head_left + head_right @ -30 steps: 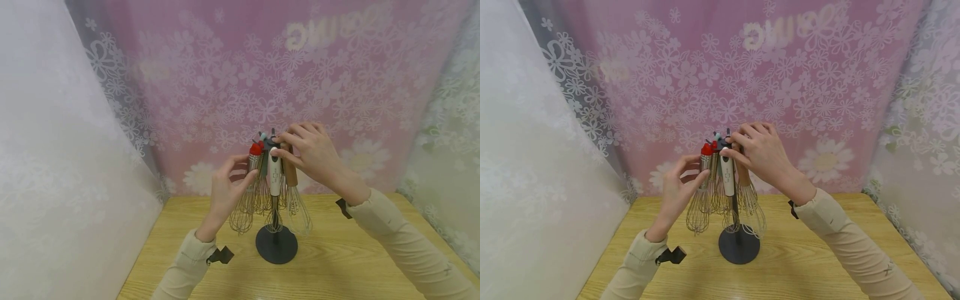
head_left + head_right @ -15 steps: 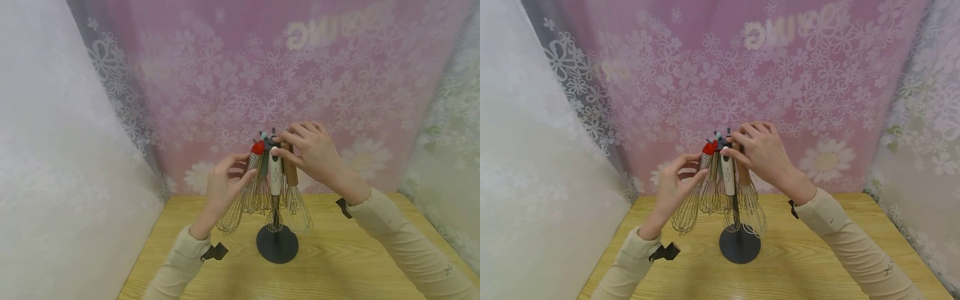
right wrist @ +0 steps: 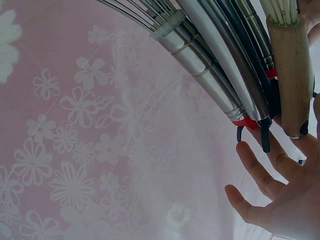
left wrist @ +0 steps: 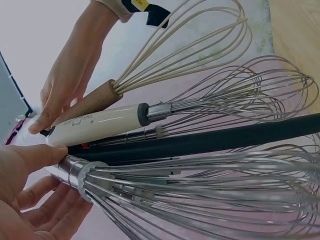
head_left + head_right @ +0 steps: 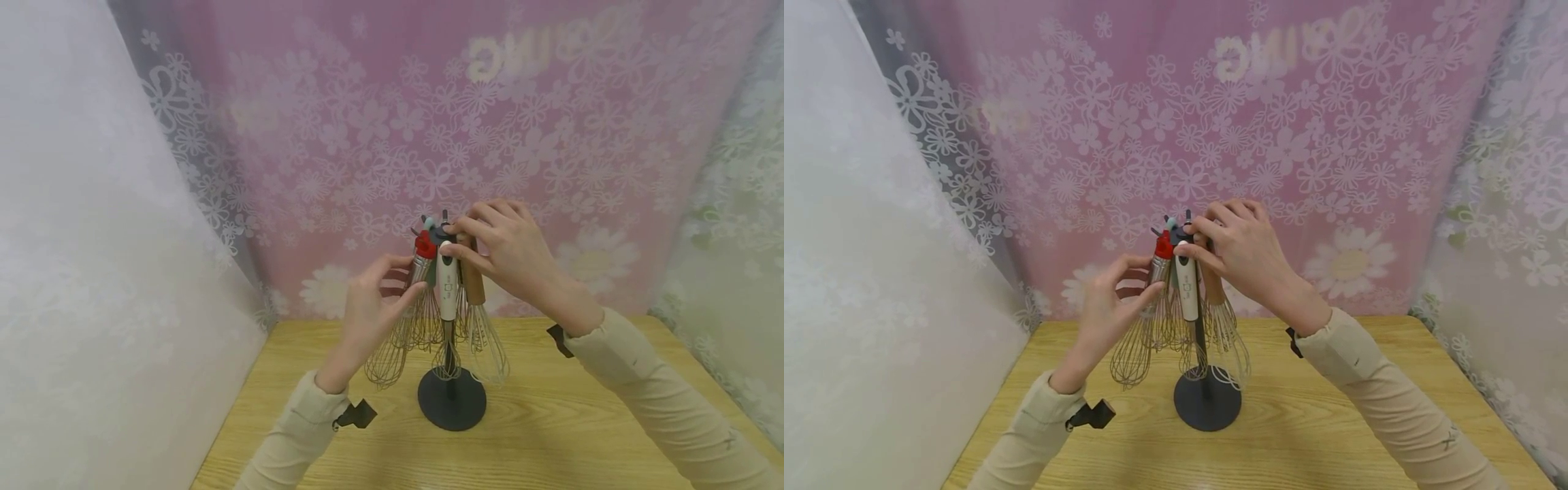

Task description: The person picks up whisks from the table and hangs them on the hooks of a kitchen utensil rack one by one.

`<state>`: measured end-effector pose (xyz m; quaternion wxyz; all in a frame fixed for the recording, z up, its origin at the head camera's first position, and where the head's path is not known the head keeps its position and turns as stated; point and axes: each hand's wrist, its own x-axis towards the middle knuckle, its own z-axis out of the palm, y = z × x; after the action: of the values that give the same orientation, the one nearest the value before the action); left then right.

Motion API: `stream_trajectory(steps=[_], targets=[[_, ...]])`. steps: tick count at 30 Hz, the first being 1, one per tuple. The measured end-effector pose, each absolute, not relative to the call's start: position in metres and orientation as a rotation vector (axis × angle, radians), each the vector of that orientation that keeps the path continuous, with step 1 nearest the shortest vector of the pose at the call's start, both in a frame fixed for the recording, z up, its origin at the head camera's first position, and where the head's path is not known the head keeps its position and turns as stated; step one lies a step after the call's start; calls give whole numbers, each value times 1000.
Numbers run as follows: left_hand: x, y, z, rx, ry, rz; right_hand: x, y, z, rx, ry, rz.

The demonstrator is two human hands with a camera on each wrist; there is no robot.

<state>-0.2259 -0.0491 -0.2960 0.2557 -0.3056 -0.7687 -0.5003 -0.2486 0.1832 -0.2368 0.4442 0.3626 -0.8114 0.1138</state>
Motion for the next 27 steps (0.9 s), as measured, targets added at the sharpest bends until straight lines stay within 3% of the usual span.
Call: stream_trajectory(steps=[27], targets=[[-233, -26, -312, -755, -1975, -1293, -248, 186, -237, 896, -2037, 302]])
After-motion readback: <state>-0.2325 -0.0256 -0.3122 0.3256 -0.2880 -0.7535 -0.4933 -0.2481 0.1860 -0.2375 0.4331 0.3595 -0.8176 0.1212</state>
